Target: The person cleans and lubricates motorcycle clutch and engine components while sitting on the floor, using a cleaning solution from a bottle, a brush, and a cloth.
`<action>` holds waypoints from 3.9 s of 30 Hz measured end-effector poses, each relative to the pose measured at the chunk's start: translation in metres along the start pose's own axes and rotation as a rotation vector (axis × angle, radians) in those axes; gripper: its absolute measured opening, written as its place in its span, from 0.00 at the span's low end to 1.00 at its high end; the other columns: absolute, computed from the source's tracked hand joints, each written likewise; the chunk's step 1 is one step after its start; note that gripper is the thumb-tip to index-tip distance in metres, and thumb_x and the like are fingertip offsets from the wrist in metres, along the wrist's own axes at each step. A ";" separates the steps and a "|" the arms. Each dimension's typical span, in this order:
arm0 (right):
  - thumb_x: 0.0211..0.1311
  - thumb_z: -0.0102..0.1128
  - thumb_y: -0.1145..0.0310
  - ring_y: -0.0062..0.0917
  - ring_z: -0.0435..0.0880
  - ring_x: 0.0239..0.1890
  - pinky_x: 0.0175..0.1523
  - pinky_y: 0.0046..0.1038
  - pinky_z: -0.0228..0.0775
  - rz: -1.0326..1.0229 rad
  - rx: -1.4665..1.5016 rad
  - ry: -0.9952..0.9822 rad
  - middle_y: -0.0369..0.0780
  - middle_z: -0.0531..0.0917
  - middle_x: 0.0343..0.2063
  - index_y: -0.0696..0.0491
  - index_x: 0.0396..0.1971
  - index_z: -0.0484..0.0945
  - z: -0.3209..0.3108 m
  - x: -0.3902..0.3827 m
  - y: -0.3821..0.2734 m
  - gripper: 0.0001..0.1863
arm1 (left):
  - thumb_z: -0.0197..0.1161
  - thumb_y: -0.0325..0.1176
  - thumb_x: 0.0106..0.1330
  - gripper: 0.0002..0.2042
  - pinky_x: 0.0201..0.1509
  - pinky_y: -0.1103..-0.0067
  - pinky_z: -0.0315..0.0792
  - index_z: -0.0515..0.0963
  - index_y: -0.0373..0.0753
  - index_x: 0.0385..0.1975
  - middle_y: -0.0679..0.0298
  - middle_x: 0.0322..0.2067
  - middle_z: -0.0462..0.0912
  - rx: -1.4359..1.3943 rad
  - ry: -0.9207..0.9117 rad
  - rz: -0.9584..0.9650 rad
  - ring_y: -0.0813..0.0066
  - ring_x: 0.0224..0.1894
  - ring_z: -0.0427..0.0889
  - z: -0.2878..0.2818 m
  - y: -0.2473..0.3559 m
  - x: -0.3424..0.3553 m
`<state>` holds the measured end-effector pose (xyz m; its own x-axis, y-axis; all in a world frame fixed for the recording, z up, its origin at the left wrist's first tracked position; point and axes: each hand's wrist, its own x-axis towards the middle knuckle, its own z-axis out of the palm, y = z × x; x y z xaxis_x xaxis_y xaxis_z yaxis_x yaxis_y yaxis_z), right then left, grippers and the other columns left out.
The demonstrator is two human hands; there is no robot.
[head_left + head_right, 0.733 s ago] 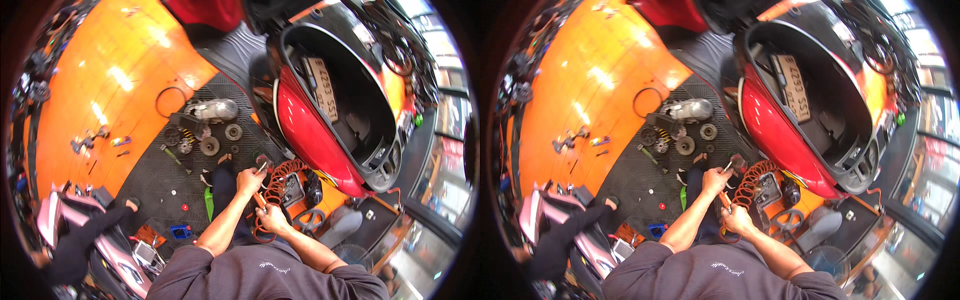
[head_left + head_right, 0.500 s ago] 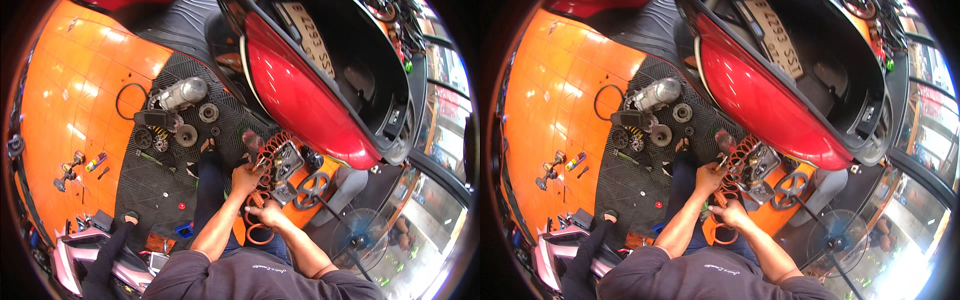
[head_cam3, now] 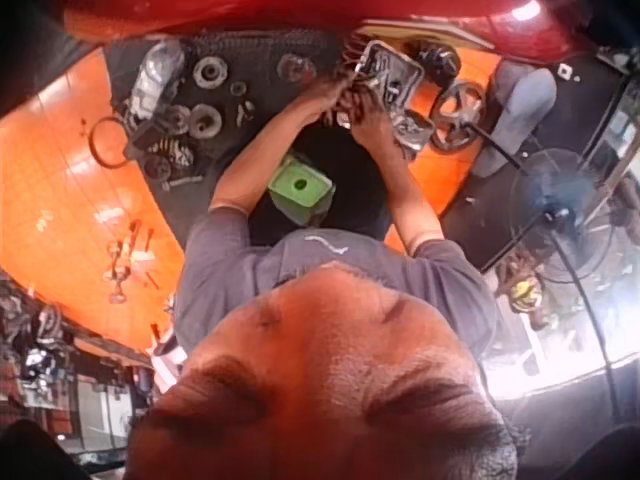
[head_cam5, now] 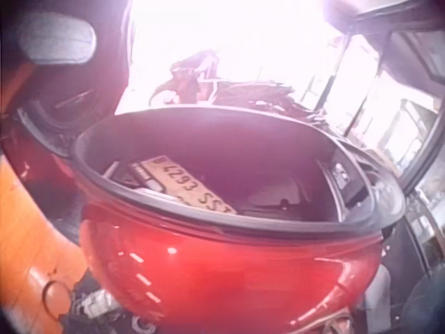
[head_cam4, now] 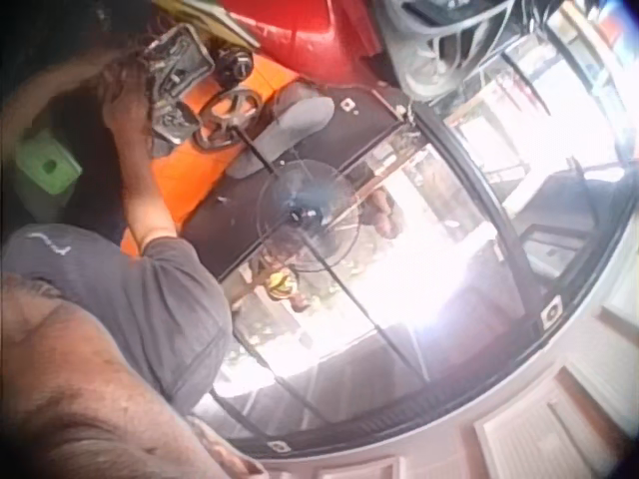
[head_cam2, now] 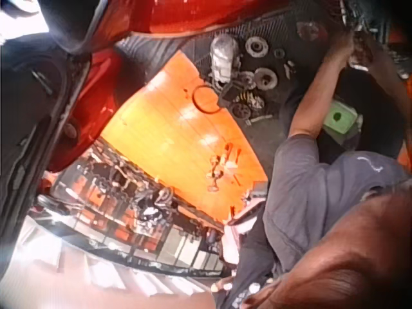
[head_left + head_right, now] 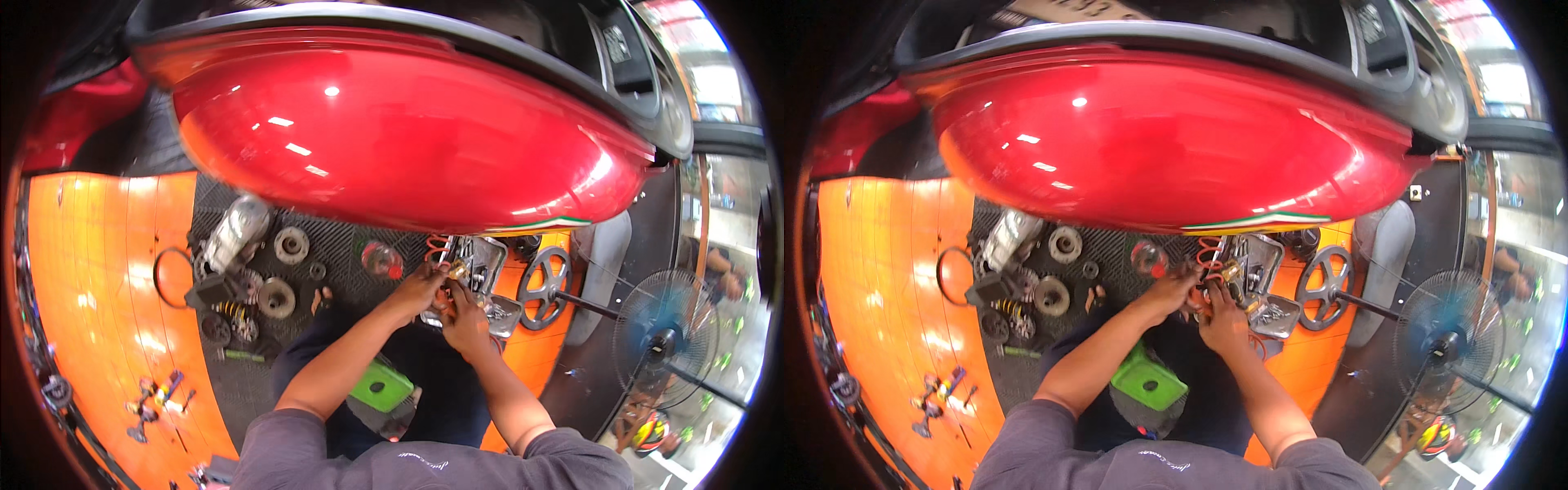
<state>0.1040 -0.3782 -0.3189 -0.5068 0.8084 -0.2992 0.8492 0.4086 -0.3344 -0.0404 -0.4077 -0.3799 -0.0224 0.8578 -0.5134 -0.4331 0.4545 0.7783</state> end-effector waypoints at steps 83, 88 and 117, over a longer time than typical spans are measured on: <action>0.50 0.64 0.49 0.45 0.80 0.51 0.55 0.38 0.71 0.092 0.798 0.217 0.53 0.82 0.44 0.58 0.43 0.81 0.057 0.151 0.034 0.28 | 0.56 0.45 0.70 0.26 0.41 0.77 0.74 0.67 0.35 0.61 0.60 0.50 0.80 0.755 0.447 -0.220 0.69 0.42 0.84 -0.198 -0.016 -0.130; 0.51 0.64 0.46 0.45 0.81 0.50 0.54 0.38 0.71 0.048 0.744 0.202 0.53 0.82 0.44 0.56 0.42 0.82 0.066 0.151 0.015 0.28 | 0.55 0.45 0.70 0.25 0.41 0.77 0.74 0.67 0.35 0.61 0.61 0.49 0.81 0.723 0.456 -0.191 0.69 0.42 0.84 -0.199 -0.017 -0.129; 0.50 0.64 0.46 0.46 0.81 0.51 0.56 0.38 0.71 0.187 0.701 0.226 0.54 0.82 0.45 0.62 0.40 0.82 0.043 0.145 0.065 0.31 | 0.60 0.45 0.65 0.24 0.41 0.76 0.73 0.74 0.36 0.55 0.64 0.45 0.82 0.650 0.395 -0.117 0.74 0.37 0.81 -0.206 -0.017 -0.115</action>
<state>0.0790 -0.2527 -0.4225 -0.2568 0.9357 -0.2419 0.5870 -0.0479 -0.8082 -0.2160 -0.5631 -0.4084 -0.3825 0.7018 -0.6010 0.1619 0.6912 0.7043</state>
